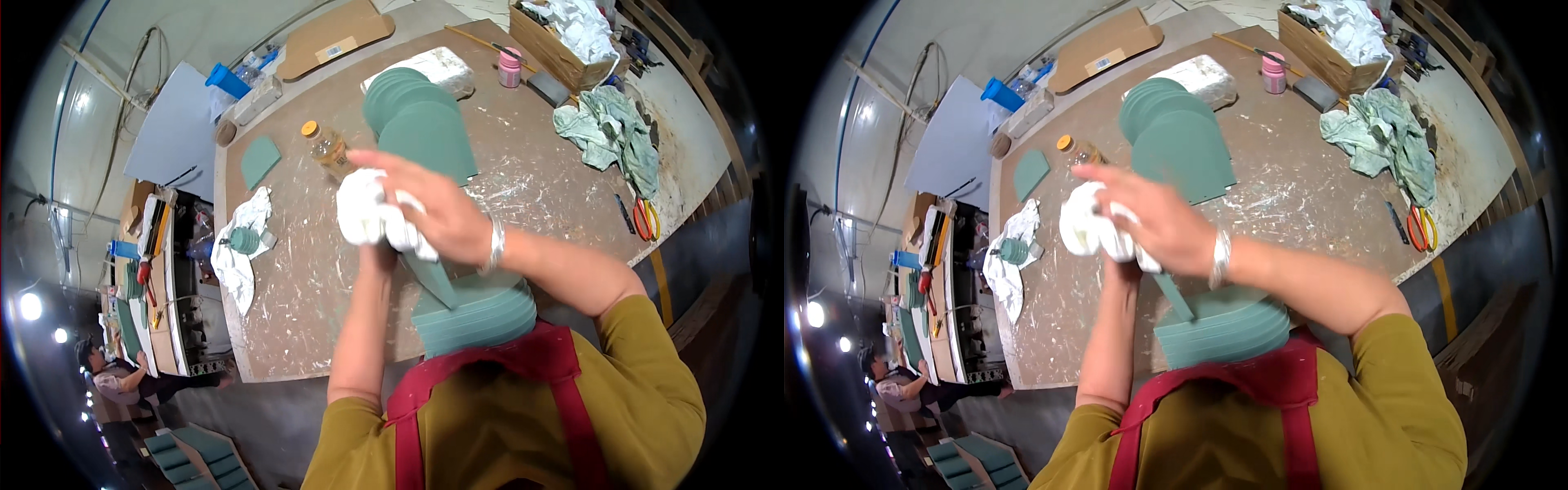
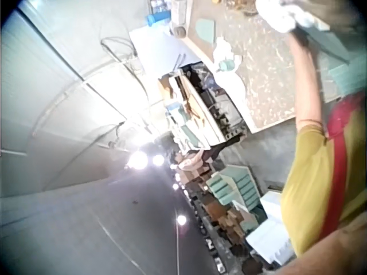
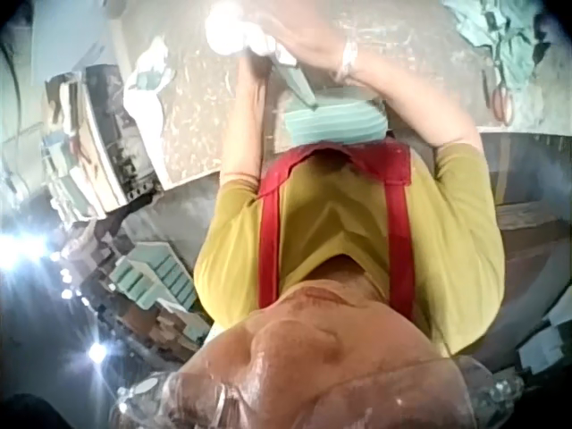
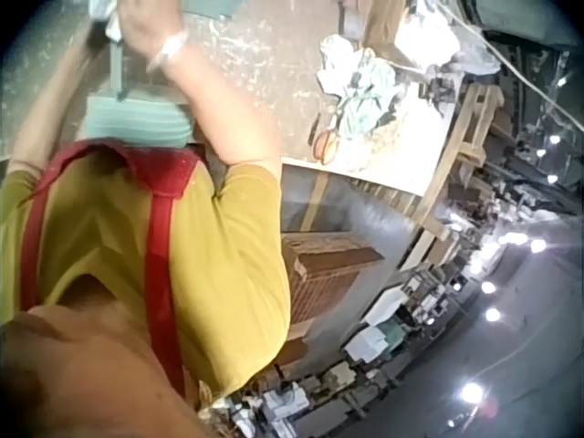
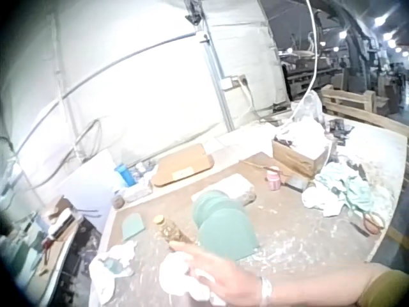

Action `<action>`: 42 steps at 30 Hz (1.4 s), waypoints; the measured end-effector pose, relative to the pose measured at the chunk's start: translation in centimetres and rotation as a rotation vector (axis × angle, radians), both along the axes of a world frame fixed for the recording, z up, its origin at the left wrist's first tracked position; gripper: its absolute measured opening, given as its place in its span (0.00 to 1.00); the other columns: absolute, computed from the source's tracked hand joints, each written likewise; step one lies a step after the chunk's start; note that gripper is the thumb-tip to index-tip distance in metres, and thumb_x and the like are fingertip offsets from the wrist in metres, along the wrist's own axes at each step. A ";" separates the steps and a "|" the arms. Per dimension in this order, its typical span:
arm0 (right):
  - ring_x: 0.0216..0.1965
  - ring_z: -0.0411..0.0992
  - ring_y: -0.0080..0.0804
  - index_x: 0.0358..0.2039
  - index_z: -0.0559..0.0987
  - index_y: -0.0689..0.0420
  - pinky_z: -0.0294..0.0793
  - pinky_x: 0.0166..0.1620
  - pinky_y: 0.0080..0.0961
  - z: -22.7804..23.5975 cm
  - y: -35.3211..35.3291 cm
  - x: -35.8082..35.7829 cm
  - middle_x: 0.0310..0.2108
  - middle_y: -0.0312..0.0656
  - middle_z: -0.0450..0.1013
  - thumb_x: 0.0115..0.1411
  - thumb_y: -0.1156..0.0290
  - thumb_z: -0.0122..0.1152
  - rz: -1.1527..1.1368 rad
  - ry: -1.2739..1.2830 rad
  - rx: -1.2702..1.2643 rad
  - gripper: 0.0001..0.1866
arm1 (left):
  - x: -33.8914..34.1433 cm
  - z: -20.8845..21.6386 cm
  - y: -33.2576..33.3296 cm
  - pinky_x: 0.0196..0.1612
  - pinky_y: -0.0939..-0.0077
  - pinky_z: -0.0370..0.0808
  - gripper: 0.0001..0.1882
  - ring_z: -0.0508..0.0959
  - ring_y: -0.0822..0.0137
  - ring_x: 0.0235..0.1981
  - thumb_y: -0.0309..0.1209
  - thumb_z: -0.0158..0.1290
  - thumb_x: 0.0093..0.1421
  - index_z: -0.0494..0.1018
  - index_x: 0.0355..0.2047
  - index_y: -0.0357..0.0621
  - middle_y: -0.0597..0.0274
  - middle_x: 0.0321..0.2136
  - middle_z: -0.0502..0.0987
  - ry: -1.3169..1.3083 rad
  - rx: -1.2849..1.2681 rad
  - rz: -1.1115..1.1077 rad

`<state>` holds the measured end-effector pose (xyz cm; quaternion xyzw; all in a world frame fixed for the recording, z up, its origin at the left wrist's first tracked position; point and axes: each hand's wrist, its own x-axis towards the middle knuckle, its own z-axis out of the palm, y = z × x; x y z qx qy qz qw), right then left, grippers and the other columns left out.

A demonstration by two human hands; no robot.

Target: The person cleans a stack of semi-circular wooden pieces by wiping them with a cloth dampened with liquid from a bottle and sanding one piece with a small sanding block.

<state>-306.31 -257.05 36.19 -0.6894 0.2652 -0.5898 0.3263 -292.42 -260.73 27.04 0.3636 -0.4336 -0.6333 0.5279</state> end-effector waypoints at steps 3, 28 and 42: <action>0.64 0.56 0.48 0.50 0.73 0.58 0.58 0.63 0.38 -2.2 3.7 0.9 0.62 0.44 0.60 0.61 0.72 0.53 0.050 0.227 -0.112 0.16 | 3.3 -0.2 -2.6 0.21 0.77 0.69 0.27 0.70 0.70 0.21 0.60 0.39 0.64 0.68 0.33 0.47 0.67 0.23 0.68 0.345 0.247 -0.098; 0.64 0.56 0.38 0.49 0.72 0.64 0.55 0.63 0.32 -0.1 -2.9 -0.8 0.62 0.46 0.60 0.67 0.65 0.44 0.090 -0.017 0.129 0.17 | -2.0 -0.3 0.8 0.49 0.68 0.75 0.27 0.73 0.63 0.49 0.49 0.39 0.67 0.59 0.59 0.46 0.60 0.50 0.70 0.153 0.252 0.007; 0.43 0.72 0.24 0.49 0.72 0.64 0.71 0.46 0.24 -11.3 8.1 -13.7 0.42 0.39 0.74 0.66 0.68 0.43 -0.412 -0.854 0.671 0.16 | -2.6 -6.3 -10.6 0.41 0.66 0.69 0.22 0.70 0.62 0.32 0.43 0.40 0.68 0.66 0.35 0.29 0.50 0.30 0.73 -0.488 -0.261 0.374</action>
